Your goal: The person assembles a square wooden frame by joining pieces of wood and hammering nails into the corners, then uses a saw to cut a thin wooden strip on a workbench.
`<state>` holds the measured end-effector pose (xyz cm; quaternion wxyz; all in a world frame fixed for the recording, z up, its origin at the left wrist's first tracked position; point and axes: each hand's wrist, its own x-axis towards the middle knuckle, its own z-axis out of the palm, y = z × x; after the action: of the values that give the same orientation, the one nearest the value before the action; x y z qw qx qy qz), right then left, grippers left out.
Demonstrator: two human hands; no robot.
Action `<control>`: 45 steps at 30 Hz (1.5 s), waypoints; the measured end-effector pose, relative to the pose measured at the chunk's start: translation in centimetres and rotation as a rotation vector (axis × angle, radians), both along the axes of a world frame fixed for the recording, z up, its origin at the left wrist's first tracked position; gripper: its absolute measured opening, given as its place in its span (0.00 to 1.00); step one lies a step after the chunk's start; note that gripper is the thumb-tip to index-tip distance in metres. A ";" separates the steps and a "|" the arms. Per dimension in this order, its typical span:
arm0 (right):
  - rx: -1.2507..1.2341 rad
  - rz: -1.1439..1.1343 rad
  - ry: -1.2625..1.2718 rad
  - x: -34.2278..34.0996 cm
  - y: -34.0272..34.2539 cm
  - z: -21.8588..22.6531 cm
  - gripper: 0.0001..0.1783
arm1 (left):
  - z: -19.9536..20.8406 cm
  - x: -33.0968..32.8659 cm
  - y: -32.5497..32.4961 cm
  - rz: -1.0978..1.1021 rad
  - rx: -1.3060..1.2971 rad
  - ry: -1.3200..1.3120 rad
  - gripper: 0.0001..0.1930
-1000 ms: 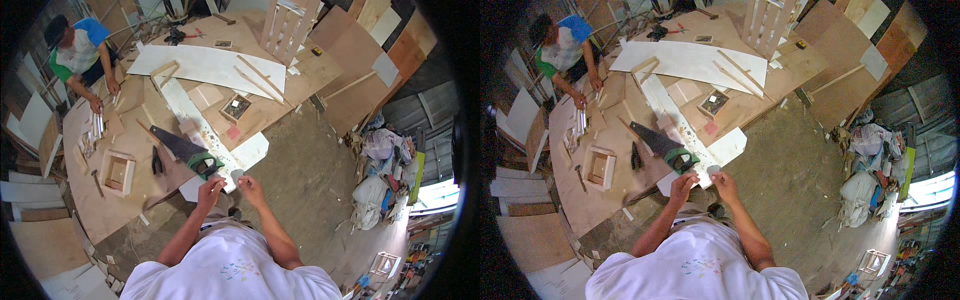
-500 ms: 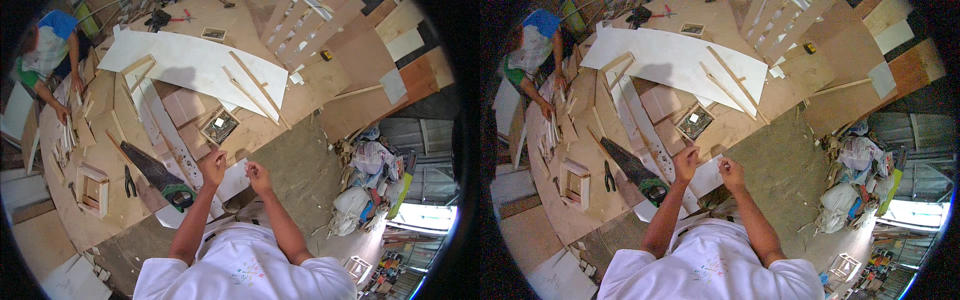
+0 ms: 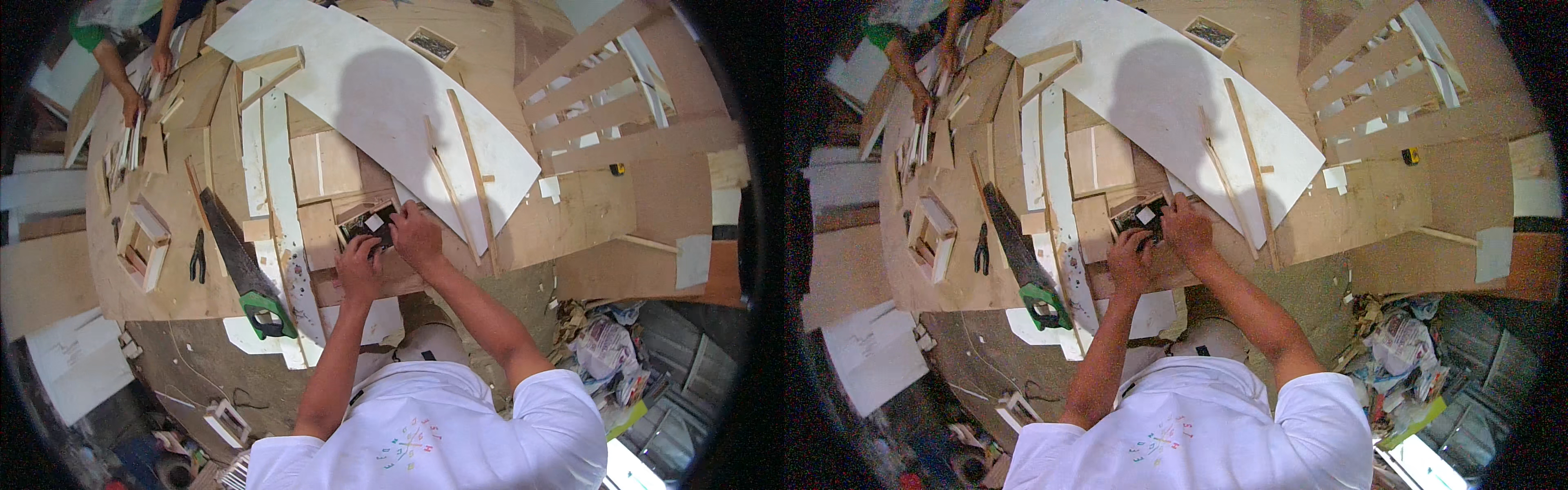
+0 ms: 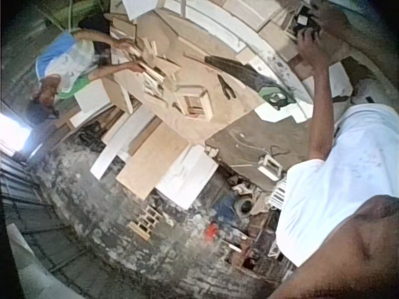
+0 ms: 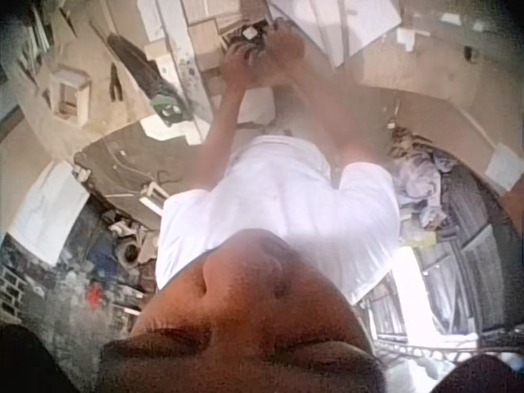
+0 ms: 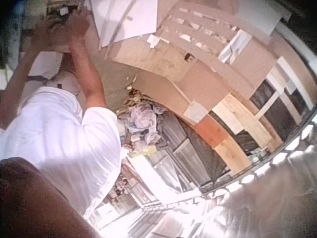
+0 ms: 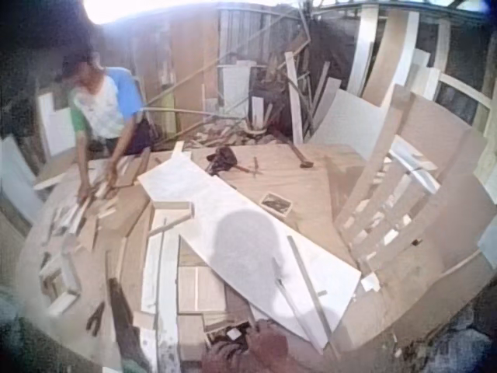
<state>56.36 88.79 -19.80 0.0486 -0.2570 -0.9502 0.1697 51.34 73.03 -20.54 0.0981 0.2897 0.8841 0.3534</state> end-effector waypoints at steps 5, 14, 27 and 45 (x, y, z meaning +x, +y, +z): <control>0.004 0.047 -0.105 -1.3 0.8 0.7 0.09 | -1.5 0.9 0.2 0.118 0.056 -0.049 0.12; -0.351 -0.051 0.133 1.3 2.0 1.3 0.11 | 0.6 0.7 -0.5 0.192 0.220 -0.150 0.09; -1.115 -0.229 0.177 2.6 0.5 1.9 0.15 | 2.6 0.9 1.5 0.195 0.629 -0.578 0.10; -1.186 0.138 -0.167 1.8 -20.2 0.4 0.21 | 3.7 4.8 -23.3 0.643 0.726 -0.432 0.05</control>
<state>58.11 68.56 -19.41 -0.1891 -0.1904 -0.7086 0.6526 56.15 49.69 -16.84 0.0579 -0.0601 0.7086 0.7007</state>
